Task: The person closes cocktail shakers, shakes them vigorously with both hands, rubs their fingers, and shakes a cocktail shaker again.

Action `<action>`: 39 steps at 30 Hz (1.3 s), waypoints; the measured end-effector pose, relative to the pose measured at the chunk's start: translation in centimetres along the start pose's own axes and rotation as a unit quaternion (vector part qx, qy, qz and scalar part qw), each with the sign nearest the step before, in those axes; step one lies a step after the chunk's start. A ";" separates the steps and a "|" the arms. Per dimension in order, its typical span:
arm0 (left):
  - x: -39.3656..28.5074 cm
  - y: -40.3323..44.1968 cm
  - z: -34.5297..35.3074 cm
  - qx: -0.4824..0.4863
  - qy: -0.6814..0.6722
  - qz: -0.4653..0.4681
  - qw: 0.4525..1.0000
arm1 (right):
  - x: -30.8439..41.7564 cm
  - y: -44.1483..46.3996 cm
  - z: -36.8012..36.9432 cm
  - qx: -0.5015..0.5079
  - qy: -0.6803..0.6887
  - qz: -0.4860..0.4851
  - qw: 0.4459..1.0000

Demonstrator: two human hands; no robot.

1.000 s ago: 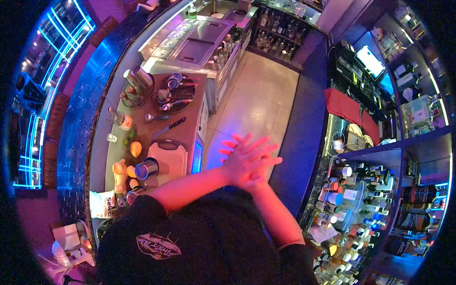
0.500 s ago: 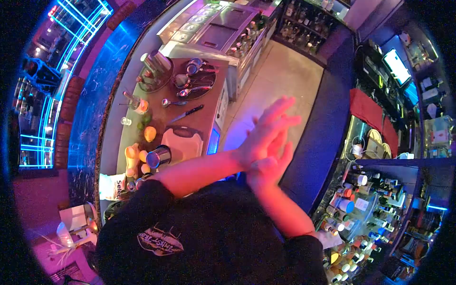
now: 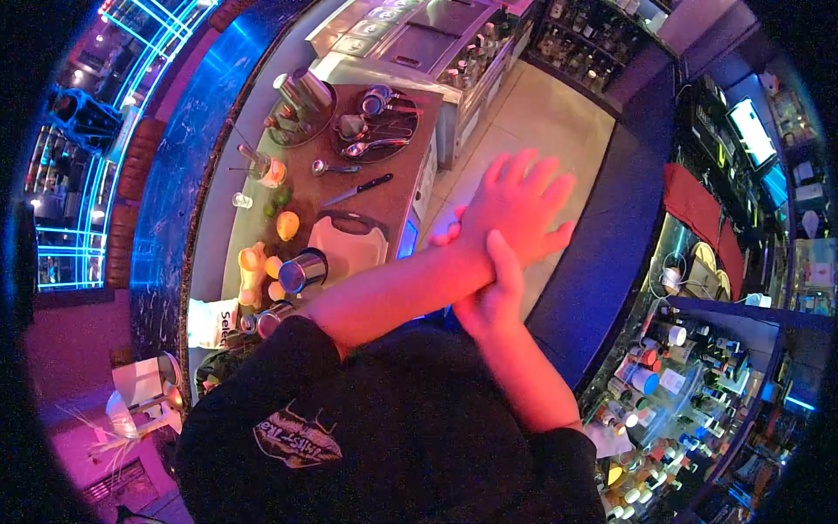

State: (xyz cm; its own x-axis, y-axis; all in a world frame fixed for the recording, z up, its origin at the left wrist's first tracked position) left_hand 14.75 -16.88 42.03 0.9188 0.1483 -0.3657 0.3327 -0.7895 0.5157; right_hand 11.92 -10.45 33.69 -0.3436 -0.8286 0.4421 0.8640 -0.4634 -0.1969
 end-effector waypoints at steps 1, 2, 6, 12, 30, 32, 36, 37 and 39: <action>-0.1 -0.1 1.8 0.131 0.023 0.000 0.991 | -0.3 -0.3 0.1 -0.009 0.013 0.015 1.000; -0.2 -0.5 2.1 0.130 0.023 -0.003 0.991 | -0.5 -0.5 -0.3 -0.009 0.012 0.018 1.000; 0.6 -2.5 2.7 0.104 -0.005 -0.060 0.993 | -1.6 -1.0 0.0 0.025 0.024 0.047 0.998; 0.9 -4.1 0.3 0.019 -0.027 -0.089 0.996 | -3.5 -1.9 -1.4 0.013 -0.002 0.073 0.997; 5.4 -14.4 -5.9 0.084 -0.803 -0.183 0.560 | -7.5 -2.5 -1.7 0.268 -0.543 0.049 0.794; 6.7 -15.0 -8.7 -0.078 -0.878 -0.163 0.443 | -8.9 -2.4 -2.0 0.293 -0.636 0.065 0.711; 9.5 -23.0 -10.4 0.065 -0.642 -0.228 0.729 | -12.8 -1.2 -2.5 0.245 -0.519 0.219 0.789; 10.8 -26.2 -11.0 0.066 -0.555 -0.239 0.794 | -13.4 -1.0 -2.4 0.241 -0.515 0.224 0.791; 13.1 -32.7 -12.7 -0.014 -0.374 -0.218 0.901 | -14.8 -0.9 -2.5 0.245 -0.515 0.248 0.784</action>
State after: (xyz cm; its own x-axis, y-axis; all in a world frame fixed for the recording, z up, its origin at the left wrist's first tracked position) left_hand 18.62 18.50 30.21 0.3019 -0.0103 -0.9533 0.6420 -0.7370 0.2113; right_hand 15.33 1.44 25.13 0.3402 -0.0597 0.9385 0.9215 0.2199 -0.3200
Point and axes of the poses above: each hand's wrist, its own y-axis towards the middle knuckle, its own z-axis out of the palm, x = y × z, the point moved 10 cm from there along y, towards the middle knuckle, and after that the axes turned 1 degree about x, right-handed, at the moved point
